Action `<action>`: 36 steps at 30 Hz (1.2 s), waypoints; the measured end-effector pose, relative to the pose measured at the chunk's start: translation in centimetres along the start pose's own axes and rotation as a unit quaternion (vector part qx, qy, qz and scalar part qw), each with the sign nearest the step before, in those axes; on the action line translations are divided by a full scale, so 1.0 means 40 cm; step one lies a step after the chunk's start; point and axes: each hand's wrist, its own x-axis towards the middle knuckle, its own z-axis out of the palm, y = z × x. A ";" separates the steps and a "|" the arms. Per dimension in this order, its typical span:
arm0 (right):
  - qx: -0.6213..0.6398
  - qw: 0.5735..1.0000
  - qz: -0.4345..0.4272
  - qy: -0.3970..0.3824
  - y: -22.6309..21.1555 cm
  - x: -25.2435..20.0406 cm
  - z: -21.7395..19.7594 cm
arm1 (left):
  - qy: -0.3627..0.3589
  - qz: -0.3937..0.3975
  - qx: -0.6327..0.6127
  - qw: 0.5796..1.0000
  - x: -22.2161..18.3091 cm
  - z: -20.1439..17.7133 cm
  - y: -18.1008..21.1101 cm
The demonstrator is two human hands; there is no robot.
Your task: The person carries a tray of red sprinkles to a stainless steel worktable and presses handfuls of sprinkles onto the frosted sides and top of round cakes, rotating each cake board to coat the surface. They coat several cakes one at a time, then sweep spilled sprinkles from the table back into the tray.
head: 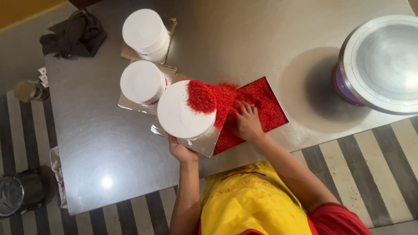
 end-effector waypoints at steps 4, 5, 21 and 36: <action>-0.009 1.000 0.018 0.020 0.064 0.004 0.085 | -0.011 0.045 0.002 0.999 0.021 -0.014 0.004; -0.007 1.000 0.017 0.021 0.095 0.014 0.102 | -0.012 0.047 0.003 0.999 0.024 -0.021 0.006; 0.201 0.979 -0.019 0.003 -0.038 0.217 -0.133 | -0.066 0.091 0.079 0.990 0.094 -0.063 -0.004; 0.152 0.984 -0.034 -0.086 -0.021 0.142 -0.094 | -0.102 0.160 0.175 0.966 0.078 0.025 -0.010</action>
